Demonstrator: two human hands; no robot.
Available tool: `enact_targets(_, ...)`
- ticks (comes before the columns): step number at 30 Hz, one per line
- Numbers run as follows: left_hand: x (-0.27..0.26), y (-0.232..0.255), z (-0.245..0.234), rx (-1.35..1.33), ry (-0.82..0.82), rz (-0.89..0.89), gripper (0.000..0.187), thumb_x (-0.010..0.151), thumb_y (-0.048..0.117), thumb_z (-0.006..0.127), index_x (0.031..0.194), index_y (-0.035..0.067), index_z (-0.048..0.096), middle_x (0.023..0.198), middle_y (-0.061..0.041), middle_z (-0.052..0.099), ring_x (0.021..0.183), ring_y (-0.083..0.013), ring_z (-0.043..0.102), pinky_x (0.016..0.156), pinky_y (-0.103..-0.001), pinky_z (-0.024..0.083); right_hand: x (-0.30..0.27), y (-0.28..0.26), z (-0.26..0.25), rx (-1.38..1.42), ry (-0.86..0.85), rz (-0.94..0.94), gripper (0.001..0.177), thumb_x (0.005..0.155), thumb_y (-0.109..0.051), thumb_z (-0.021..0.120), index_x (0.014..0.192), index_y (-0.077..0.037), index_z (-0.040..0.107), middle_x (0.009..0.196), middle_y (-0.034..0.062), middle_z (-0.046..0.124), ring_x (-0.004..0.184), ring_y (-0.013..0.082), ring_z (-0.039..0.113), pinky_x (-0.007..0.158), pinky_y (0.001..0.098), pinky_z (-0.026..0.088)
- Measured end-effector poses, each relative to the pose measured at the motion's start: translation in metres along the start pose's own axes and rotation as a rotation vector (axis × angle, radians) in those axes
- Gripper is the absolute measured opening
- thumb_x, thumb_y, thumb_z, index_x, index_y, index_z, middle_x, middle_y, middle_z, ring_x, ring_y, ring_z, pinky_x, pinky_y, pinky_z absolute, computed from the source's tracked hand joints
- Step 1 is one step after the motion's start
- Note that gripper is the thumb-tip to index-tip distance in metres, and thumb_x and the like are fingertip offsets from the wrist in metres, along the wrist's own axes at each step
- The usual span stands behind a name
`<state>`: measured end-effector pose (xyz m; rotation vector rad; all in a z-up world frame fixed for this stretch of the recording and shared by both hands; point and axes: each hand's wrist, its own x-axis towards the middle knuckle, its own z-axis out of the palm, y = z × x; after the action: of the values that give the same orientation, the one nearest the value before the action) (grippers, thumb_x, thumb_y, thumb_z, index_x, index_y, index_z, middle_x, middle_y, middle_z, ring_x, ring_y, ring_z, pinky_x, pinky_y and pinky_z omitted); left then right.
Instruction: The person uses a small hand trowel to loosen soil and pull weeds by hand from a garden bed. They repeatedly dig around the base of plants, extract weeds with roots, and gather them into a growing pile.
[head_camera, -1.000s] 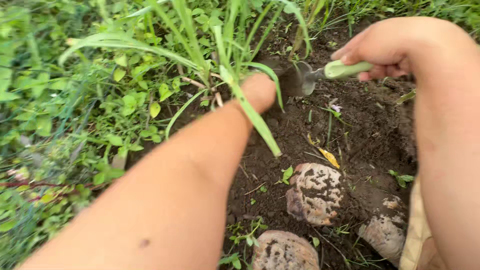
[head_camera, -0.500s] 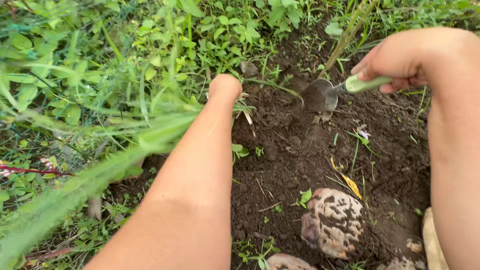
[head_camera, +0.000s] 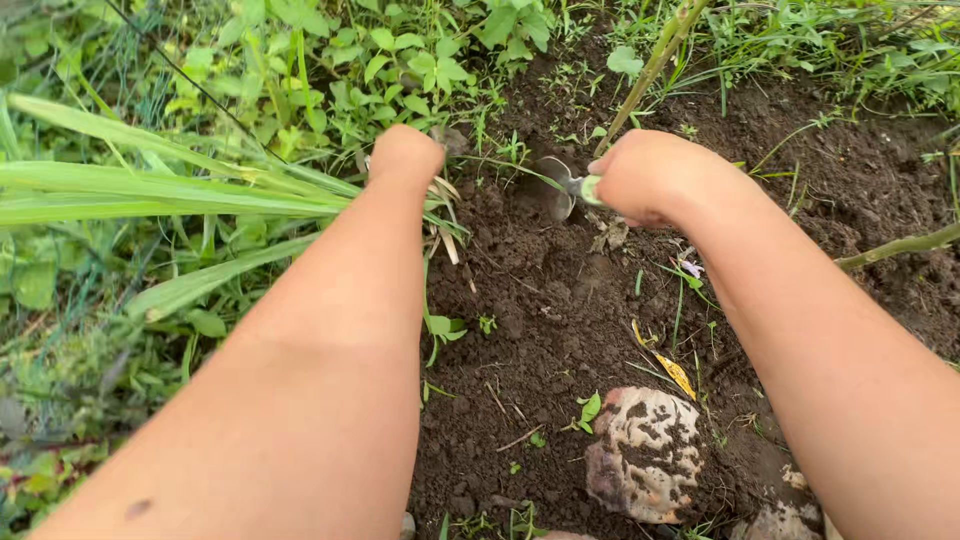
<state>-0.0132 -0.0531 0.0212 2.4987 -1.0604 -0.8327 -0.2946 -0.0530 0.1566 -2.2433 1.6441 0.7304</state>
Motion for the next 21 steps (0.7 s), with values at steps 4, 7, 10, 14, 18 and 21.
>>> enact_targets(4,0.026,0.014,0.007,0.464,-0.216,0.165,0.049,0.087,0.042,0.076,0.124,0.01,0.067,0.128,-0.017,0.066,0.114,-0.032,0.067,0.099,-0.044,0.053,-0.006,-0.024,-0.045,-0.249,-0.065,-0.111,0.035,0.097,-0.021,0.055,0.119,-0.011,0.079,0.1,0.0156,0.081,0.084,0.0311,0.076,0.081,0.0455,0.059)
enact_targets(7,0.046,0.033,0.018,0.621,-0.285,0.171,0.037,0.092,0.033,0.071,0.118,0.006,0.073,0.122,-0.017,0.073,0.108,-0.0302,0.073,0.093,-0.045,0.058,-0.013,-0.022,-0.072,-0.31,-0.006,-0.161,0.031,0.088,-0.013,0.06,0.112,-0.006,0.08,0.117,0.0184,0.072,0.102,0.038,0.071,0.088,0.0486,0.057)
enact_targets(10,0.052,0.033,0.025,0.599,-0.264,0.064,0.029,0.097,0.023,0.064,0.111,0.004,0.08,0.116,-0.017,0.081,0.103,-0.0274,0.079,0.087,-0.045,0.062,-0.011,-0.021,-0.081,-0.056,0.022,0.027,0.031,0.088,-0.014,0.059,0.113,-0.003,0.075,0.119,0.0205,0.071,0.106,0.0388,0.07,0.089,0.0492,0.057)
enact_targets(14,0.043,0.011,0.031,0.45,-0.13,0.057,0.027,0.096,0.018,0.06,0.113,0.007,0.078,0.121,-0.018,0.073,0.106,-0.0337,0.073,0.085,-0.048,0.058,-0.007,-0.019,-0.085,-0.051,-0.015,-0.008,0.031,0.087,-0.012,0.059,0.111,0.0,0.076,0.116,0.0204,0.074,0.103,0.037,0.072,0.086,0.0485,0.059)
enact_targets(18,0.028,-0.011,0.022,0.383,-0.209,0.209,0.029,0.091,0.019,0.064,0.11,0.002,0.076,0.115,-0.019,0.074,0.104,-0.035,0.073,0.09,-0.046,0.056,-0.008,-0.016,-0.102,-0.171,-0.109,-0.035,0.03,0.086,-0.009,0.059,0.106,0.0,0.08,0.113,0.0191,0.076,0.1,0.0351,0.075,0.084,0.047,0.059)
enact_targets(21,0.016,-0.013,0.005,0.067,0.122,0.391,0.029,0.097,0.021,0.054,0.111,0.0,0.068,0.108,-0.025,0.07,0.101,-0.0439,0.066,0.087,-0.054,0.052,-0.015,-0.025,-0.115,-0.109,-0.134,0.019,0.031,0.089,-0.009,0.056,0.105,0.002,0.08,0.108,0.0187,0.082,0.096,0.0332,0.079,0.085,0.0471,0.059)
